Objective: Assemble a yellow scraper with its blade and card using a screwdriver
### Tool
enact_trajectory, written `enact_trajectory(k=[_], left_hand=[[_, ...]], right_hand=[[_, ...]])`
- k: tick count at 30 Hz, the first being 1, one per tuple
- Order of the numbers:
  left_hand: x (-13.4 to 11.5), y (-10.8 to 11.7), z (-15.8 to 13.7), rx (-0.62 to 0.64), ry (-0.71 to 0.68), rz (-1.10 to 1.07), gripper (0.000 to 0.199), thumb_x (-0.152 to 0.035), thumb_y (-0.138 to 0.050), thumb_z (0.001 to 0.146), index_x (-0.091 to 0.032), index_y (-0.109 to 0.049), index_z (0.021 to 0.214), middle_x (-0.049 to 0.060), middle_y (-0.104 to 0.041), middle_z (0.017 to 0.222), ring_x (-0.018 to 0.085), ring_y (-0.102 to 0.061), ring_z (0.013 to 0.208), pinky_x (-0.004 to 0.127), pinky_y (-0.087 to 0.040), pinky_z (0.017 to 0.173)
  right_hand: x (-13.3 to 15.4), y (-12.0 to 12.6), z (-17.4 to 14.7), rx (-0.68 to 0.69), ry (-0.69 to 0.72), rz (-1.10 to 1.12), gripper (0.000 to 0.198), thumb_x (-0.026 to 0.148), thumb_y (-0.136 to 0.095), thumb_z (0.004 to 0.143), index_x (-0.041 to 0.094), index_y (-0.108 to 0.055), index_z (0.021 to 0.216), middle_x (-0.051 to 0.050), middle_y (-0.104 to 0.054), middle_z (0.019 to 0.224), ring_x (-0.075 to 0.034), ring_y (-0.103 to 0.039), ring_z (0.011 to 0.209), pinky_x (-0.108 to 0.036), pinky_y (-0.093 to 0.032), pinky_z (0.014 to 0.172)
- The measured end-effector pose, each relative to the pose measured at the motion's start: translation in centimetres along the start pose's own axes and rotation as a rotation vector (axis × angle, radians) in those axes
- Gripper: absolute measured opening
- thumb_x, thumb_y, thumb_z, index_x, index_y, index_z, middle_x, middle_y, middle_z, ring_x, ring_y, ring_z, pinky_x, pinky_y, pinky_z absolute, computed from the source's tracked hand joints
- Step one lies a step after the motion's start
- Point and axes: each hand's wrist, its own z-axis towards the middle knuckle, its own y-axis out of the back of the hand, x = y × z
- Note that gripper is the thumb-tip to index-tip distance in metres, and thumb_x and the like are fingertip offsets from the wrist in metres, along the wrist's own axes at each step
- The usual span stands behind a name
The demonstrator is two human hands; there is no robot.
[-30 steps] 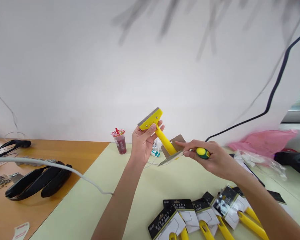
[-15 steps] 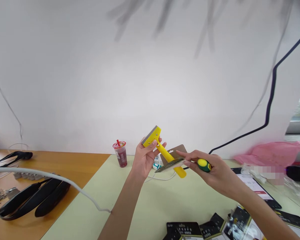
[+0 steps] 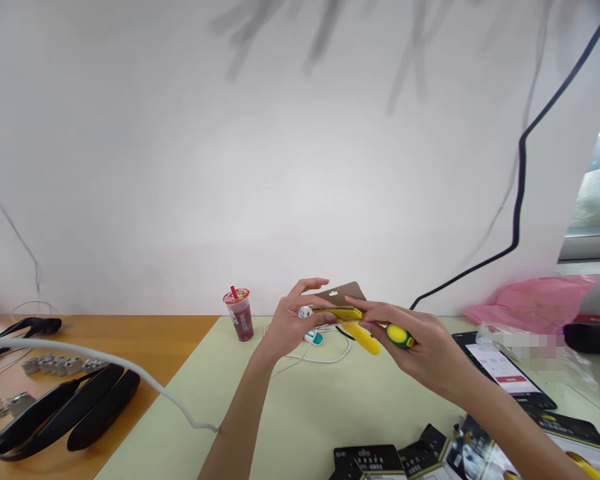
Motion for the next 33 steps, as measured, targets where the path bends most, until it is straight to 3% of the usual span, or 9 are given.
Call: enact_trajectory(k=[3,6,10,17,20,24,27,30,33], left_hand=[[-0.3,0.1,-0.1,0.018,-0.011,0.055,0.011,-0.039,-0.095,0.092,-0.032,-0.096,0.101,0.014,-0.067,0.159,0.038,-0.057,0.156,0.045,-0.061,0.11],[-0.4,0.1,-0.2,0.043,-0.006,-0.008,0.014,-0.039,-0.095,0.092,-0.03,-0.096,0.102,0.016,-0.079,0.135,0.035,-0.072,0.133,0.042,-0.066,0.098],[-0.7,-0.1,-0.4,-0.027,-0.036,-0.022,0.018,-0.04,-0.097,0.09,-0.028,-0.097,0.103,0.014,-0.084,0.11,0.03,-0.079,0.105,0.04,-0.068,0.084],[-3.1,-0.5,-1.0,-0.121,-0.417,0.191,0.014,-0.031,-0.084,0.102,-0.037,-0.096,0.108,0.011,-0.087,0.112,0.027,-0.078,0.103,0.042,-0.067,0.087],[-4.1,-0.8,-1.3,-0.11,-0.466,0.244,0.02,-0.025,-0.084,0.102,-0.04,-0.095,0.109,0.01,-0.088,0.111,0.028,-0.077,0.103,0.045,-0.066,0.09],[-4.3,-1.1,-1.6,-0.094,-0.415,0.211,0.015,-0.029,-0.086,0.101,-0.037,-0.096,0.11,0.011,-0.087,0.11,0.027,-0.078,0.098,0.042,-0.066,0.083],[-4.0,-1.2,-1.5,-0.091,-0.302,0.172,0.01,-0.033,-0.09,0.098,-0.032,-0.096,0.105,0.011,-0.086,0.105,0.024,-0.078,0.091,0.037,-0.064,0.078],[-3.6,-1.2,-1.2,-0.084,-0.139,0.104,0.018,-0.043,-0.097,0.091,-0.027,-0.095,0.098,0.011,-0.084,0.101,0.024,-0.075,0.091,0.035,-0.06,0.078],[-3.5,-1.1,-0.9,-0.065,0.043,0.018,0.04,-0.061,-0.095,0.088,-0.022,-0.092,0.095,0.01,-0.082,0.097,0.023,-0.072,0.088,0.034,-0.057,0.075]], right_hand=[[-0.2,-0.4,-0.2,-0.044,0.098,-0.023,0.019,0.014,-0.068,0.107,0.031,-0.074,0.11,-0.005,-0.087,0.134,-0.023,-0.089,0.105,-0.031,-0.072,0.086],[0.0,-0.5,-0.2,-0.084,0.162,-0.042,0.024,0.009,-0.068,0.106,0.031,-0.073,0.113,-0.006,-0.088,0.131,-0.021,-0.089,0.104,-0.029,-0.072,0.085],[0.4,-0.9,0.0,-0.168,0.228,-0.068,0.03,0.003,-0.069,0.104,0.03,-0.074,0.114,-0.008,-0.088,0.124,-0.023,-0.088,0.106,-0.032,-0.073,0.086],[0.6,-1.0,0.0,-0.302,0.282,-0.093,0.032,-0.002,-0.069,0.101,0.028,-0.074,0.11,-0.014,-0.079,0.133,-0.028,-0.088,0.11,-0.04,-0.075,0.091],[0.7,-0.9,-0.1,-0.283,0.261,-0.071,0.031,0.0,-0.067,0.103,0.03,-0.07,0.108,-0.011,-0.085,0.123,-0.028,-0.087,0.11,-0.041,-0.075,0.091],[0.5,-1.1,-0.8,-0.25,0.14,-0.027,0.023,0.01,-0.066,0.109,0.033,-0.067,0.111,-0.006,-0.088,0.117,-0.025,-0.089,0.097,-0.035,-0.074,0.079],[0.2,-1.4,-1.0,-0.285,-0.018,-0.062,0.012,0.033,-0.078,0.108,0.033,-0.07,0.117,-0.006,-0.089,0.108,-0.026,-0.089,0.087,-0.034,-0.071,0.07],[0.3,-1.4,-0.7,-0.246,-0.22,0.016,0.036,0.057,-0.083,0.102,0.03,-0.072,0.124,-0.008,-0.088,0.1,-0.028,-0.086,0.08,-0.035,-0.069,0.063],[0.5,-1.1,-0.1,-0.126,-0.453,0.173,0.053,0.071,-0.085,0.094,0.028,-0.075,0.123,-0.007,-0.087,0.096,-0.02,-0.072,0.053,-0.031,-0.056,0.039]])
